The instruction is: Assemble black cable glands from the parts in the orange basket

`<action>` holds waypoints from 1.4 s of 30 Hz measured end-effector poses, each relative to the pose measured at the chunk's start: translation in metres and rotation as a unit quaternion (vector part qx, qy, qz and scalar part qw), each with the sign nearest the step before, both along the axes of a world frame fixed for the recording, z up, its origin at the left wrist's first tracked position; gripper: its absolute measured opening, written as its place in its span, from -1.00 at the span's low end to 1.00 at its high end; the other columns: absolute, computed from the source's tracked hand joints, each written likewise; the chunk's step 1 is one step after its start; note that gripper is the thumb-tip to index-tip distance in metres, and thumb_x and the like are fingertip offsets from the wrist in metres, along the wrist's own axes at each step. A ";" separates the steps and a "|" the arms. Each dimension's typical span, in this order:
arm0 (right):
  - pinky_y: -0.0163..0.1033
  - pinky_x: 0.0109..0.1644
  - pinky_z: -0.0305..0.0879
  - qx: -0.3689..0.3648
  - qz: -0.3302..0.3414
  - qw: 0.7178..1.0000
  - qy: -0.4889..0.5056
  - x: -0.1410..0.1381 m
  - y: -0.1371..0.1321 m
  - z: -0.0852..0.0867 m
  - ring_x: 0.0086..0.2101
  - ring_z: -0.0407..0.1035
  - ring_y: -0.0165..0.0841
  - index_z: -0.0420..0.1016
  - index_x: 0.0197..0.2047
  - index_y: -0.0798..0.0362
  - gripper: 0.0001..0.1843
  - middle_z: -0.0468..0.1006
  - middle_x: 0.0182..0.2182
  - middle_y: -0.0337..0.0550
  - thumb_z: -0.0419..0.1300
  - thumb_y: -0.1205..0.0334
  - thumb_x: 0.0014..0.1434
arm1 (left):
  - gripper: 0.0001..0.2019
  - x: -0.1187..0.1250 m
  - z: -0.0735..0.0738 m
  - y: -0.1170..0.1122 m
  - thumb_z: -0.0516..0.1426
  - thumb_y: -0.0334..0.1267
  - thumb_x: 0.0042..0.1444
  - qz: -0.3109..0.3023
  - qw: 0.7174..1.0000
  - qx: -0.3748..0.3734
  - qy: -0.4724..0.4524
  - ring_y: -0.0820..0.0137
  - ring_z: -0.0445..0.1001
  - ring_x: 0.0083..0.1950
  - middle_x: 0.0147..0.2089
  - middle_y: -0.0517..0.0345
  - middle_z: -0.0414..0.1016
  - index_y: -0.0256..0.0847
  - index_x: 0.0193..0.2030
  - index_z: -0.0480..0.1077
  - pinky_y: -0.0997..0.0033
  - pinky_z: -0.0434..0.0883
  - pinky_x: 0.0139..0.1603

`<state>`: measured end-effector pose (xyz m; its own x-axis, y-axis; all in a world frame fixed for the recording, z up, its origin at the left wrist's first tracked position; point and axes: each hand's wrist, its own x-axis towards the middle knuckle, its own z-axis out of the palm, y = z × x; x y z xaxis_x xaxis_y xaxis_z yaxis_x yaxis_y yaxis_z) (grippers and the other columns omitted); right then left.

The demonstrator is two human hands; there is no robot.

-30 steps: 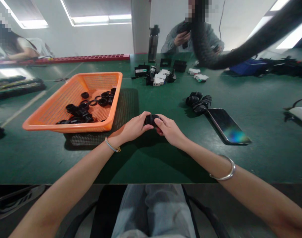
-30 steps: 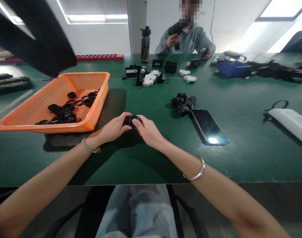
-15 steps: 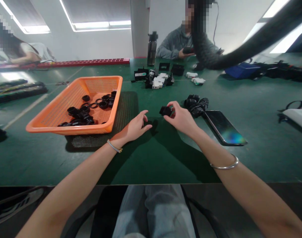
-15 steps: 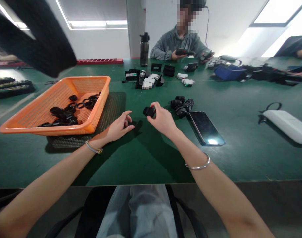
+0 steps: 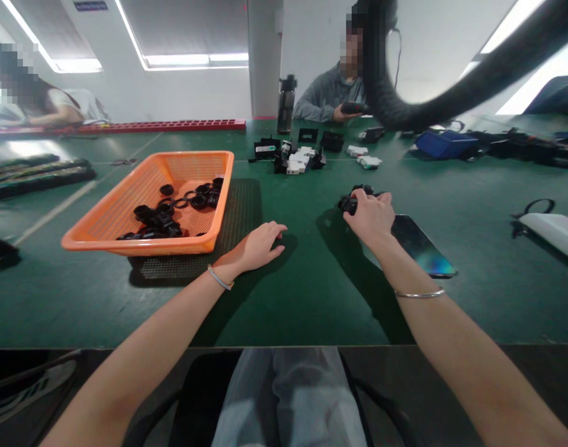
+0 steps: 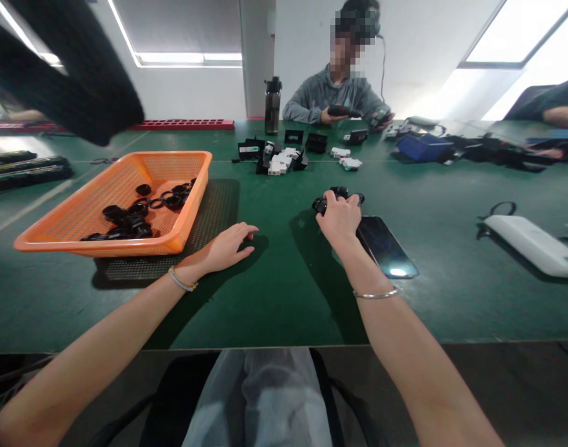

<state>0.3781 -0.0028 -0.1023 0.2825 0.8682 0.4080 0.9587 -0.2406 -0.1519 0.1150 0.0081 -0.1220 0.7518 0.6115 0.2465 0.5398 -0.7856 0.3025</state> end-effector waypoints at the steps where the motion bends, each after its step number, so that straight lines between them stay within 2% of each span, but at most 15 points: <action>1: 0.00 -0.20 0.17 0.002 -0.002 1.000 -0.006 0.002 0.001 -0.002 -0.10 0.15 0.05 0.37 -0.15 0.10 -0.71 0.50 -0.29 0.17 0.18 0.27 0.00 | -0.67 0.000 0.000 0.000 0.04 -0.29 0.14 -0.001 1.000 0.000 -0.002 0.30 0.39 -0.06 -0.14 0.02 0.38 -0.30 0.05 0.23 0.24 0.37 -0.01; 9: 0.02 -0.16 0.15 0.020 -0.016 0.998 -0.049 0.009 0.005 -0.010 -0.07 0.12 0.04 0.41 -0.14 0.15 -0.67 0.43 -0.17 0.21 0.18 0.22 0.00 | -0.70 0.001 0.000 -0.001 0.04 -0.30 0.14 -0.004 1.000 0.008 -0.001 0.29 0.38 -0.05 -0.14 0.01 0.38 -0.30 0.02 0.25 0.23 0.37 -0.01; 13: 0.10 -0.11 0.14 0.034 0.006 0.997 -0.068 0.005 0.004 -0.012 -0.03 0.10 0.07 0.39 -0.09 0.18 -0.62 0.38 -0.10 0.23 0.18 0.18 0.03 | -0.71 0.002 0.004 -0.005 0.05 -0.30 0.15 0.001 1.000 0.007 0.015 0.28 0.38 -0.06 -0.14 0.00 0.38 -0.31 0.01 0.26 0.25 0.37 -0.03; 17: 0.16 -0.07 0.14 0.069 0.083 0.993 -0.047 -0.003 0.003 -0.009 0.00 0.10 0.10 0.41 -0.08 0.14 -0.64 0.39 -0.08 0.19 0.16 0.22 0.03 | -0.72 0.003 0.008 -0.008 0.04 -0.30 0.16 0.000 0.999 0.017 0.036 0.27 0.38 -0.06 -0.13 -0.02 0.39 -0.32 0.00 0.30 0.25 0.36 -0.03; 20: 0.14 0.00 0.16 0.091 0.189 0.977 -0.022 -0.012 0.002 -0.007 -0.04 0.19 0.02 0.43 -0.12 0.14 -0.71 0.44 -0.14 0.14 0.12 0.29 0.05 | -0.77 0.003 0.010 -0.009 0.01 -0.30 0.18 -0.009 0.998 0.042 0.052 0.27 0.38 -0.06 -0.13 -0.01 0.40 -0.26 -0.05 0.35 0.27 0.36 -0.04; 22: 0.08 0.03 0.21 0.077 0.271 0.959 0.003 -0.019 0.002 -0.008 -0.10 0.28 -0.07 0.43 -0.14 0.14 -0.73 0.47 -0.19 0.09 0.09 0.32 0.06 | -0.79 0.002 0.013 -0.011 -0.01 -0.31 0.20 -0.011 0.997 0.057 0.054 0.28 0.38 -0.08 -0.14 0.01 0.41 -0.23 -0.10 0.39 0.29 0.37 -0.06; 25: -0.01 -0.04 0.30 0.021 0.348 0.937 0.038 -0.027 0.002 -0.013 -0.18 0.35 -0.15 0.42 -0.14 0.16 -0.74 0.50 -0.20 0.07 0.08 0.32 0.07 | -0.80 0.001 0.027 -0.017 -0.01 -0.32 0.20 -0.018 0.998 0.064 0.013 0.31 0.39 -0.09 -0.17 0.02 0.42 -0.23 -0.13 0.40 0.31 0.37 -0.06; 28: -0.04 -0.06 0.33 -0.014 0.365 0.930 0.045 -0.030 0.003 -0.019 -0.19 0.38 -0.17 0.43 -0.17 0.13 -0.76 0.52 -0.22 0.03 0.11 0.32 0.06 | -0.79 -0.004 0.054 -0.017 -0.02 -0.32 0.20 0.001 0.996 0.065 -0.058 0.37 0.41 -0.14 -0.20 0.06 0.42 -0.25 -0.11 0.38 0.36 0.38 -0.06; 30: -0.05 -0.06 0.33 -0.018 0.364 0.930 0.041 -0.030 0.004 -0.021 -0.20 0.39 -0.18 0.44 -0.19 0.09 -0.78 0.53 -0.24 -0.01 0.12 0.32 0.06 | -0.77 -0.014 0.074 -0.008 -0.02 -0.31 0.19 0.043 0.994 0.081 -0.066 0.38 0.41 -0.15 -0.20 0.07 0.42 -0.24 -0.08 0.37 0.35 0.38 -0.05; 32: -0.05 -0.06 0.33 -0.020 0.361 0.931 0.038 -0.029 0.005 -0.022 -0.21 0.39 -0.18 0.45 -0.20 0.09 -0.80 0.54 -0.25 -0.01 0.12 0.32 0.06 | -0.73 -0.030 0.091 0.011 -0.03 -0.35 0.17 0.120 0.986 0.113 -0.030 0.33 0.41 -0.08 -0.13 0.04 0.43 -0.25 -0.03 0.36 0.27 0.35 0.03; 34: -0.04 -0.06 0.33 -0.025 0.359 0.932 0.037 -0.028 0.005 -0.022 -0.20 0.39 -0.18 0.46 -0.20 0.10 -0.80 0.54 -0.24 0.00 0.12 0.31 0.07 | -0.66 -0.051 0.102 0.038 -0.03 -0.44 0.09 0.219 0.966 0.119 0.071 0.21 0.37 0.04 -0.06 -0.10 0.42 -0.35 0.01 0.35 0.18 0.29 0.11; 36: -0.03 -0.06 0.33 -0.029 0.358 0.932 0.038 -0.027 0.006 -0.022 -0.19 0.39 -0.17 0.46 -0.20 0.10 -0.80 0.53 -0.23 0.01 0.12 0.31 0.07 | -0.64 -0.075 0.105 0.065 0.02 -0.45 0.02 0.285 0.933 0.073 0.208 0.05 0.33 0.11 0.00 -0.29 0.40 -0.46 -0.02 0.37 0.10 0.26 0.13; 38: -0.02 -0.05 0.33 -0.029 0.359 0.932 0.041 -0.027 0.006 -0.023 -0.19 0.39 -0.17 0.47 -0.21 0.10 -0.81 0.53 -0.23 0.00 0.12 0.32 0.08 | -0.65 -0.095 0.102 0.085 0.12 -0.38 -0.06 0.291 0.925 0.028 0.244 -0.02 0.40 0.03 -0.06 -0.31 0.44 -0.45 -0.10 0.43 0.09 0.32 0.06; 40: -0.02 -0.04 0.32 -0.026 0.361 0.931 0.045 -0.027 0.007 -0.024 -0.18 0.39 -0.17 0.47 -0.22 0.09 -0.81 0.53 -0.23 -0.01 0.12 0.33 0.07 | -0.58 -0.110 0.096 0.097 0.16 -0.25 -0.09 0.247 0.933 -0.047 0.257 0.05 0.41 0.03 -0.02 -0.19 0.46 -0.32 -0.04 0.42 0.18 0.34 0.03; 42: -0.03 -0.03 0.32 -0.025 0.363 0.930 0.051 -0.026 0.008 -0.024 -0.17 0.39 -0.18 0.47 -0.23 0.08 -0.82 0.53 -0.23 -0.02 0.13 0.33 0.06 | -0.56 -0.119 0.088 0.102 0.15 -0.20 -0.12 0.211 0.944 -0.067 0.243 0.10 0.39 0.07 0.01 -0.12 0.47 -0.28 -0.04 0.43 0.25 0.32 0.06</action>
<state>0.3516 0.0049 -0.1267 -0.3508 0.8627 0.3643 0.8527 0.4550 -0.2566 -0.0039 0.1103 -0.0336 0.4379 0.8835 -0.1661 0.8973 -0.4410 0.0195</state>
